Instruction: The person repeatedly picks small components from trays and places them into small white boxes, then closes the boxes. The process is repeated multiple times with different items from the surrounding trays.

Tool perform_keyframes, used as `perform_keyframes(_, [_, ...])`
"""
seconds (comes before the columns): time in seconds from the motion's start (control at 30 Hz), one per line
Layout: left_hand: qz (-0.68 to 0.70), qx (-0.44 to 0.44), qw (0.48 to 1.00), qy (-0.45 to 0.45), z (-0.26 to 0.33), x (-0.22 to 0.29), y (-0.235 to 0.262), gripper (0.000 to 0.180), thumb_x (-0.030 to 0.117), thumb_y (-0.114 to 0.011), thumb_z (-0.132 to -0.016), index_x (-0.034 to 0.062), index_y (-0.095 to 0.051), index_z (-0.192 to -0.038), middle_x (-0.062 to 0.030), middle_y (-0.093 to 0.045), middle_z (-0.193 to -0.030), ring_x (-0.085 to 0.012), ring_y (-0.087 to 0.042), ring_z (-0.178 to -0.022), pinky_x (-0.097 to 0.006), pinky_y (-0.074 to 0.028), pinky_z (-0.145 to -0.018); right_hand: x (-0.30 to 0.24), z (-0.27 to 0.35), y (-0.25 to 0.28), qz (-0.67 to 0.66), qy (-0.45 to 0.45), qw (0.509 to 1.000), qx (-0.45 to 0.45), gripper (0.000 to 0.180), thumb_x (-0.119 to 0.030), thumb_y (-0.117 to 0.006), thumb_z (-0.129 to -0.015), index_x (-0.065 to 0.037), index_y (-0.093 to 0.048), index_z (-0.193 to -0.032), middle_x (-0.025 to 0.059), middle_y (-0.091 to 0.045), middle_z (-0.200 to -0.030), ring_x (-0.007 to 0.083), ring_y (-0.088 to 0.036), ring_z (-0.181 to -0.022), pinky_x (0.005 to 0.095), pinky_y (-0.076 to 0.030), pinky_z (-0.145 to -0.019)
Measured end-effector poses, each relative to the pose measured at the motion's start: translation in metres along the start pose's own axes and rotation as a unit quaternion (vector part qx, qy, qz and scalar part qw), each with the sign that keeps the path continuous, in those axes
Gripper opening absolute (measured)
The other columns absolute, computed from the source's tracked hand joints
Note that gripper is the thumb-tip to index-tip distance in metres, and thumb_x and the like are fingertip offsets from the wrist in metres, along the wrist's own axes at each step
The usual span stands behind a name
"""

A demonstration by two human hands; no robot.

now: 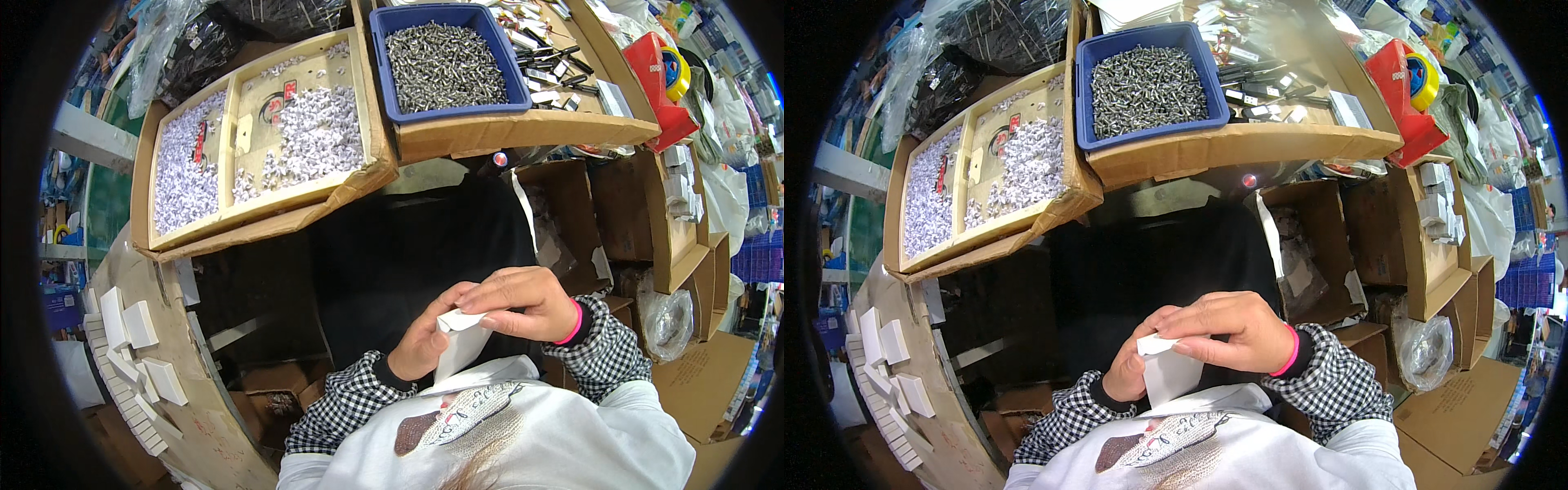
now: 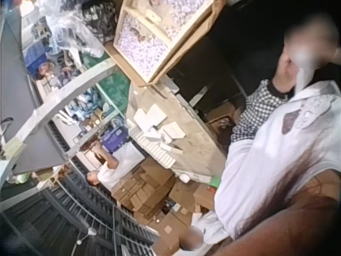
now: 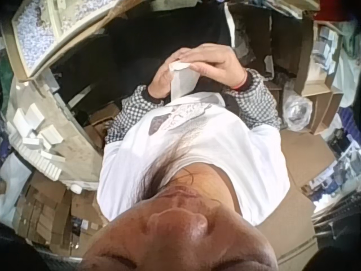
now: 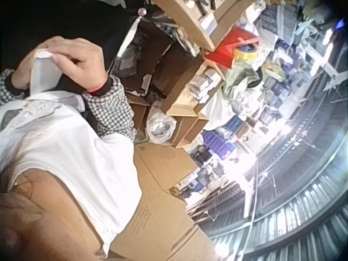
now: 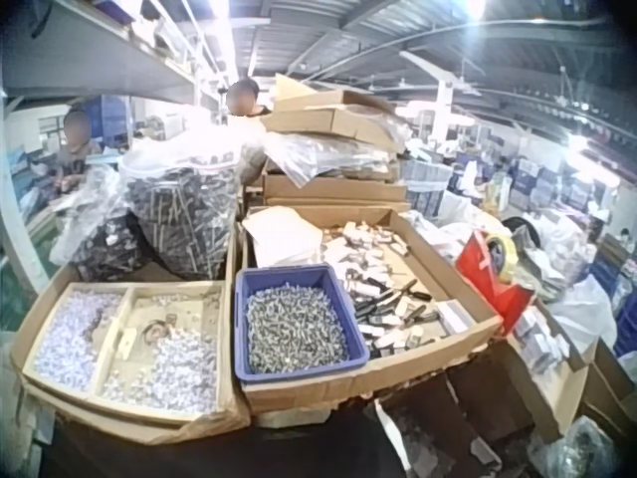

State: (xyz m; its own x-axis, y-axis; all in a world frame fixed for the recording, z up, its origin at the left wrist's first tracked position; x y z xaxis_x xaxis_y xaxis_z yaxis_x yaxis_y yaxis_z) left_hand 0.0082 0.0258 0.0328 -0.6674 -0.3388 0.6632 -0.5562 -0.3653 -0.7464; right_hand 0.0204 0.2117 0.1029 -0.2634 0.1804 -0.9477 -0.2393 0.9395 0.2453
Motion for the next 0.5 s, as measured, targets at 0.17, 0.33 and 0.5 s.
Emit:
perform_keyframes(0.17, [0.026,0.005,0.998,0.058,-0.005,0.005,-0.001,0.091,0.064,-0.054,-0.081,0.0044,-0.021,-0.142,-0.0111,-0.041,-0.131,-0.0186,-0.043,-0.121,-0.033,-0.036,-0.102,-0.005,0.000,0.009,-0.050,-0.137,0.986,-0.082,0.025,-0.014,-0.068,-0.082,-0.005,-0.068,-0.106,0.0101,-0.069,-0.095,0.0217,-0.063,-0.085,0.0308,-0.050,-0.072])
perform_keyframes(0.33, [0.044,0.037,0.995,0.080,-0.007,0.006,-0.009,0.098,0.079,-0.051,-0.070,0.0066,-0.033,-0.133,-0.0139,-0.047,-0.123,-0.0235,-0.053,-0.109,-0.036,-0.045,-0.093,-0.006,-0.007,0.013,-0.027,-0.057,0.995,-0.075,0.025,-0.015,-0.063,-0.087,-0.006,-0.066,-0.109,0.0120,-0.068,-0.101,0.0211,-0.065,-0.086,0.0307,-0.052,-0.075])
perform_keyframes(0.5, [0.014,0.058,0.993,0.102,-0.008,0.009,-0.015,0.103,0.082,-0.049,-0.068,0.0049,-0.031,-0.135,-0.0158,-0.050,-0.119,-0.0245,-0.055,-0.107,-0.036,-0.046,-0.091,-0.016,-0.008,0.016,-0.068,-0.179,0.980,-0.059,0.025,-0.013,-0.064,-0.086,-0.004,-0.067,-0.108,0.0135,-0.068,-0.100,0.0193,-0.066,-0.081,0.0282,-0.054,-0.069])
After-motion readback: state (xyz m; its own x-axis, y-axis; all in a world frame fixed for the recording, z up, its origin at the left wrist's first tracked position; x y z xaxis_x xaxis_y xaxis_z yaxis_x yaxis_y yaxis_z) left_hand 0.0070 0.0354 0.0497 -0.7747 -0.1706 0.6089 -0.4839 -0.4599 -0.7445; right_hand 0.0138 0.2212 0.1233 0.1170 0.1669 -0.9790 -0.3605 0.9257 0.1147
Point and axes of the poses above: each hand's wrist, its own z-axis away from the middle knuckle, its own y-axis out of the back of the hand, x = y × z, the point moved 1 cm from there along -z, towards the middle knuckle
